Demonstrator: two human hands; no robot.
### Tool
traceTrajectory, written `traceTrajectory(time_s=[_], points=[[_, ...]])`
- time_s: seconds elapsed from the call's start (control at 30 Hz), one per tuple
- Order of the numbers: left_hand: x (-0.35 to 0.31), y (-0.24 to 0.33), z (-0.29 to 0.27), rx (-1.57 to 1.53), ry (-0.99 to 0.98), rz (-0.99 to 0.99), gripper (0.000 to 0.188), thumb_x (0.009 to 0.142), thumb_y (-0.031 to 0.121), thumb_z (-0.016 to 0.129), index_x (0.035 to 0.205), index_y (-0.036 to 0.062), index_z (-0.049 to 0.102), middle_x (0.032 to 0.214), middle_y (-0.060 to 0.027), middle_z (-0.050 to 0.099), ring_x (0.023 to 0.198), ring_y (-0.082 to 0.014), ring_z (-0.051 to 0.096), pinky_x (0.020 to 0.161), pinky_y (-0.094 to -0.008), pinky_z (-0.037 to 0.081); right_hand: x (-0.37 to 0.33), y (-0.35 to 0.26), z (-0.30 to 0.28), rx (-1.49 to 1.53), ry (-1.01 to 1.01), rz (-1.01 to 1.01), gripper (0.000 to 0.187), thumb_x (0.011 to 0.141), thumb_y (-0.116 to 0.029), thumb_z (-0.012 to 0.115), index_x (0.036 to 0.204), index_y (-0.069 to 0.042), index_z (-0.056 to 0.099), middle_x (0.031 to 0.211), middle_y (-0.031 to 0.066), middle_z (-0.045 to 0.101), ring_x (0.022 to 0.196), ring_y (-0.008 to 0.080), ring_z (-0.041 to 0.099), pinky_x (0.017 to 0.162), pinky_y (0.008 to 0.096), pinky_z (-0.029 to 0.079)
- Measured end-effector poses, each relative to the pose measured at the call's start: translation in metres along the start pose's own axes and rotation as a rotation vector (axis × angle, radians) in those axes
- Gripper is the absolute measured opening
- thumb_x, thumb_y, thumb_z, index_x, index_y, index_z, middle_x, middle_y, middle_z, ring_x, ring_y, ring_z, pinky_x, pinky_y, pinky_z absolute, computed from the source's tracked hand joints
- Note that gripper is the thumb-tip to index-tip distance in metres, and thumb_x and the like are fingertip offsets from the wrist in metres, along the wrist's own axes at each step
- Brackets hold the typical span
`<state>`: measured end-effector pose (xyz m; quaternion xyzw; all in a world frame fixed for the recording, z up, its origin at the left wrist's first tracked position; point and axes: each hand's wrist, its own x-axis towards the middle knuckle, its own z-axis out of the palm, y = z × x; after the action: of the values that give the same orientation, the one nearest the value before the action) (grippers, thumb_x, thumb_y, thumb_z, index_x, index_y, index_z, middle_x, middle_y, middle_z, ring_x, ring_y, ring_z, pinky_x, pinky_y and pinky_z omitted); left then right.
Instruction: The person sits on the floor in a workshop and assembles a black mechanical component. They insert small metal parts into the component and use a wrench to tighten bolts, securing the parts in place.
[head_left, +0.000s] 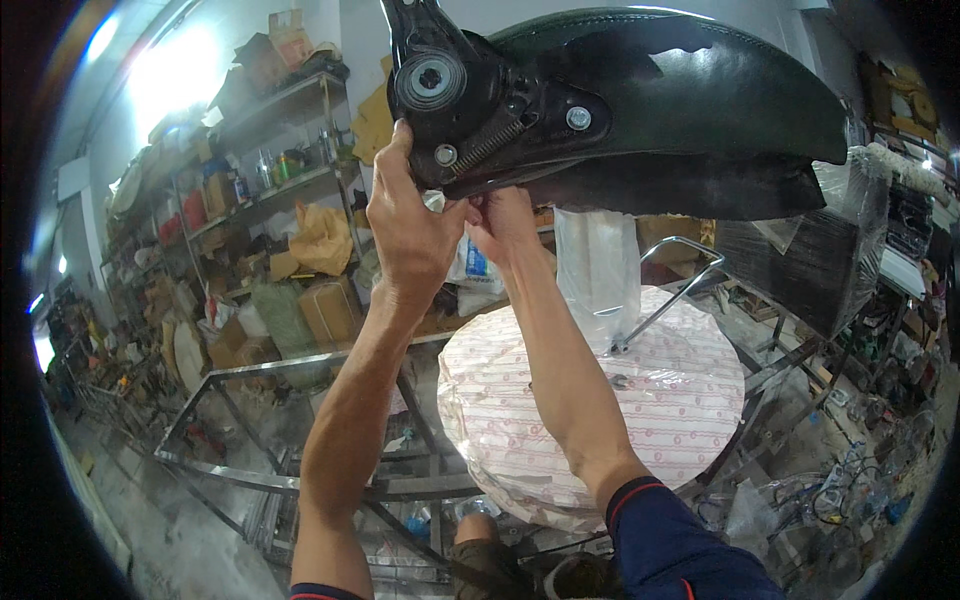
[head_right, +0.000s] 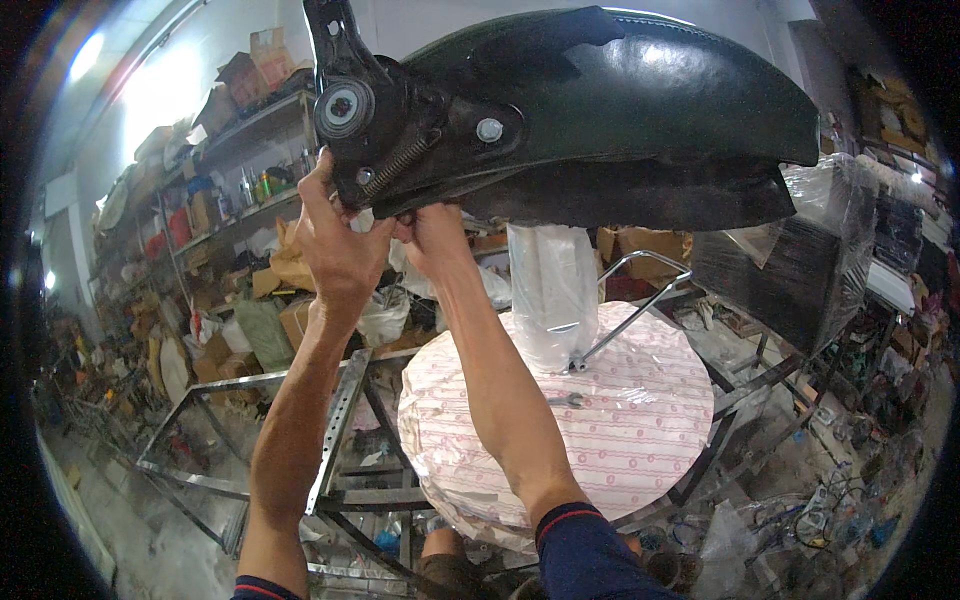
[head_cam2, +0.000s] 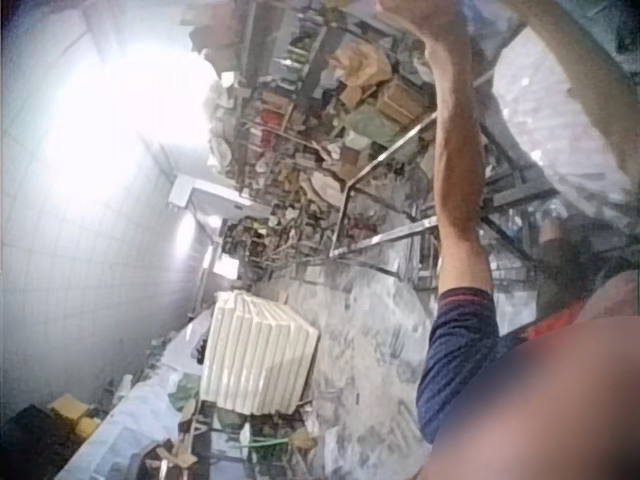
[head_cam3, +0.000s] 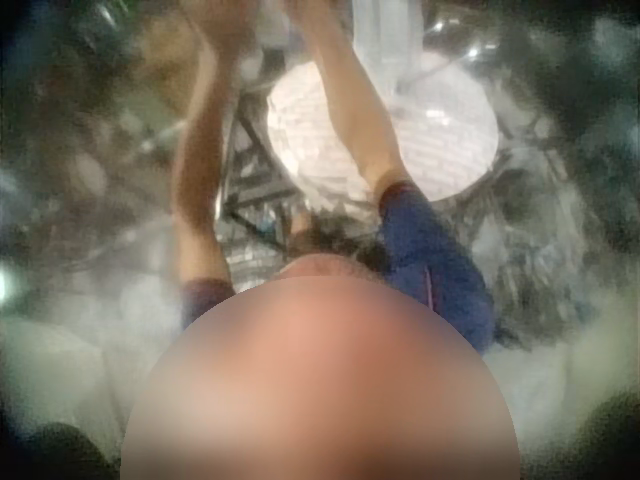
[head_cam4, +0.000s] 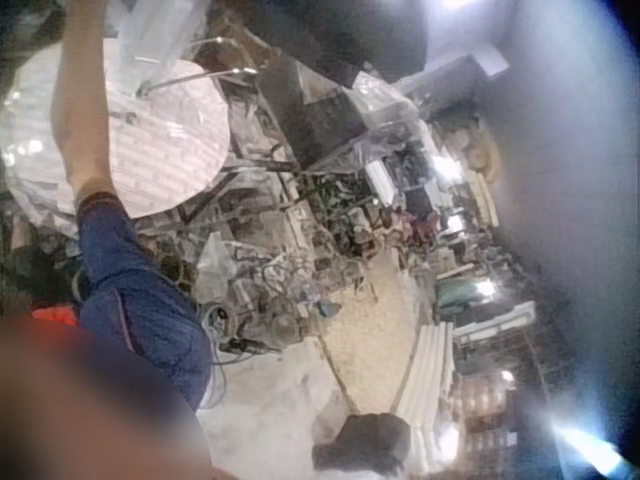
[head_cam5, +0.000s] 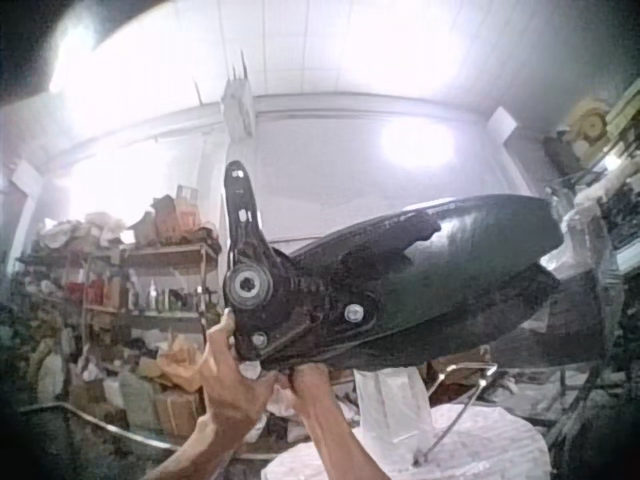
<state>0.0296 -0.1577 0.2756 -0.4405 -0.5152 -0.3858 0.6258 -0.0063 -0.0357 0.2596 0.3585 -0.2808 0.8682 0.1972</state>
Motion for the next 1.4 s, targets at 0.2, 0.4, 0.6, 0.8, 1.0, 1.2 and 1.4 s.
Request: traceTrajectory(time_s=[0.2,0.4,0.6,0.8,1.0,1.2,1.4], points=[[-0.002,-0.001,0.002,-0.027,-0.024,0.0,0.082,0.072,-0.009,0.076,0.143,-0.007,0.034,0.123,-0.024,0.06,0.11,-0.0261,0.067,0.09,-0.0343,0.06,-0.004,0.014,-0.014,0.079,-0.094,-0.086,0.029,0.091,0.001,0.059,0.119,-0.006,0.055,0.095,0.0031,0.064,0.074,0.0118,0.061,0.058,0.0283,0.049],[-0.002,0.007,0.005,-0.04,-0.01,0.011,0.077,0.072,-0.001,0.075,0.139,-0.0115,0.037,0.123,-0.0312,0.056,0.114,-0.0408,0.061,0.099,-0.0428,0.049,-0.007,0.032,-0.007,0.121,-0.155,-0.19,0.029,0.09,0.004,0.059,0.117,-0.007,0.062,0.103,0.0031,0.069,0.087,0.0122,0.066,0.074,0.0273,0.054],[-0.007,0.005,0.004,-0.019,0.02,0.041,0.072,0.073,0.001,0.068,0.137,-0.0135,0.038,0.121,-0.0325,0.056,0.109,-0.0428,0.062,0.095,-0.0447,0.05,-0.032,0.03,0.009,0.021,-0.012,-0.284,0.017,0.095,0.001,0.053,0.109,-0.002,0.063,0.099,0.0062,0.069,0.087,0.0148,0.066,0.078,0.0288,0.055],[-0.007,0.004,0.016,-0.052,0.089,0.06,0.076,0.071,0.003,0.066,0.139,-0.0141,0.036,0.121,-0.0317,0.055,0.107,-0.0457,0.062,0.096,-0.0471,0.049,-0.032,0.032,-0.006,-0.089,-0.104,-0.271,0.014,0.097,-0.003,0.057,0.109,0.001,0.063,0.1,0.0077,0.069,0.086,0.0148,0.067,0.076,0.0283,0.055],[-0.011,0.017,0.029,0.165,0.122,0.003,0.093,0.062,0.005,0.077,0.142,-0.0106,0.033,0.126,-0.0289,0.05,0.11,-0.0477,0.059,0.094,-0.0488,0.05,-0.036,0.026,-0.015,-0.113,-0.134,-0.203,0.013,0.097,-0.002,0.058,0.104,0.004,0.068,0.102,0.0075,0.071,0.091,0.014,0.066,0.083,0.0277,0.053],[-0.006,0.009,0.039,0.271,0.262,0.014,0.103,0.05,0.001,0.081,0.142,-0.006,0.035,0.124,-0.0263,0.051,0.109,-0.0448,0.061,0.093,-0.0483,0.052,-0.035,0.025,-0.022,-0.056,-0.295,-0.083,0.022,0.095,-0.001,0.06,0.116,0.001,0.065,0.114,0.0086,0.069,0.104,0.0159,0.065,0.092,0.0293,0.052],[-0.005,-0.001,0.035,0.108,0.303,0.125,0.086,0.055,0.002,0.078,0.134,-0.0071,0.046,0.117,-0.0257,0.058,0.106,-0.0427,0.064,0.093,-0.044,0.052,-0.033,0.02,-0.036,0.012,-0.399,-0.015,0.027,0.091,-0.003,0.064,0.118,0.0,0.065,0.116,0.0105,0.069,0.106,0.0194,0.065,0.092,0.0321,0.052]])
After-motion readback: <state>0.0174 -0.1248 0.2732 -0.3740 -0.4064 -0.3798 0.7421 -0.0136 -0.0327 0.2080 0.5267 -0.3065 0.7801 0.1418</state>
